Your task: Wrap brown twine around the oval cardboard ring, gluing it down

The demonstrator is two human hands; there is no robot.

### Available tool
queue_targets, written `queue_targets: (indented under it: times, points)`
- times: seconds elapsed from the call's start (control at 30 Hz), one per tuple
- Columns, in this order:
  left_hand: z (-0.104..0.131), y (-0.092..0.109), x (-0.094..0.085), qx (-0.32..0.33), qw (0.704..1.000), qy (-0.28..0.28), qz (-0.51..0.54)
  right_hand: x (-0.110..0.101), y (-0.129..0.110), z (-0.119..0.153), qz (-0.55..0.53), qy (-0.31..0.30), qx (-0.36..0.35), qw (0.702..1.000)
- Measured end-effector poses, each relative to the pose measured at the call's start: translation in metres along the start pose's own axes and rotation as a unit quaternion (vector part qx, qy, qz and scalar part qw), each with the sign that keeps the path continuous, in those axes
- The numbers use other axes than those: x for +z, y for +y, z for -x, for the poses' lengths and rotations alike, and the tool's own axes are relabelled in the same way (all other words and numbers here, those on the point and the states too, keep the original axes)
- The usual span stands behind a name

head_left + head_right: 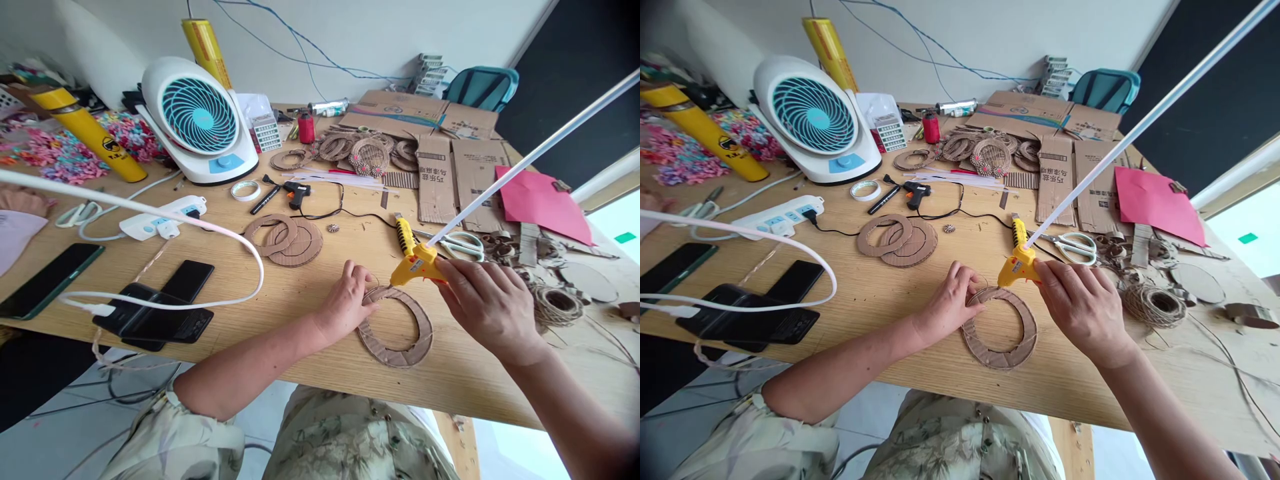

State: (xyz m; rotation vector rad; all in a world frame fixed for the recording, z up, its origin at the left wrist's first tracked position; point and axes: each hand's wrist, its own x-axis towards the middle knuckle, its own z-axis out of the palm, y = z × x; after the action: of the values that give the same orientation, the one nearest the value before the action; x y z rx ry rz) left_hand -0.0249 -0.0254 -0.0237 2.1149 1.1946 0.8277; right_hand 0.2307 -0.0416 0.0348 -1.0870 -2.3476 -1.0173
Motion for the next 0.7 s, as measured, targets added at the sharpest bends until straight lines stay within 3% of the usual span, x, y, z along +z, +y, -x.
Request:
queue_targets:
  times: [0.57, 0.7]
  points:
    - [0.001, 0.0, 0.001, -0.001, 1.0, 0.008, -0.017, -0.002, 0.011, 0.007, -0.024, -0.012, -0.026, 0.999]
    - [0.0, -0.001, 0.003, 0.0, 1.0, 0.01, -0.011, 0.011, 0.024, 0.018, -0.051, -0.025, 0.035, 0.998]
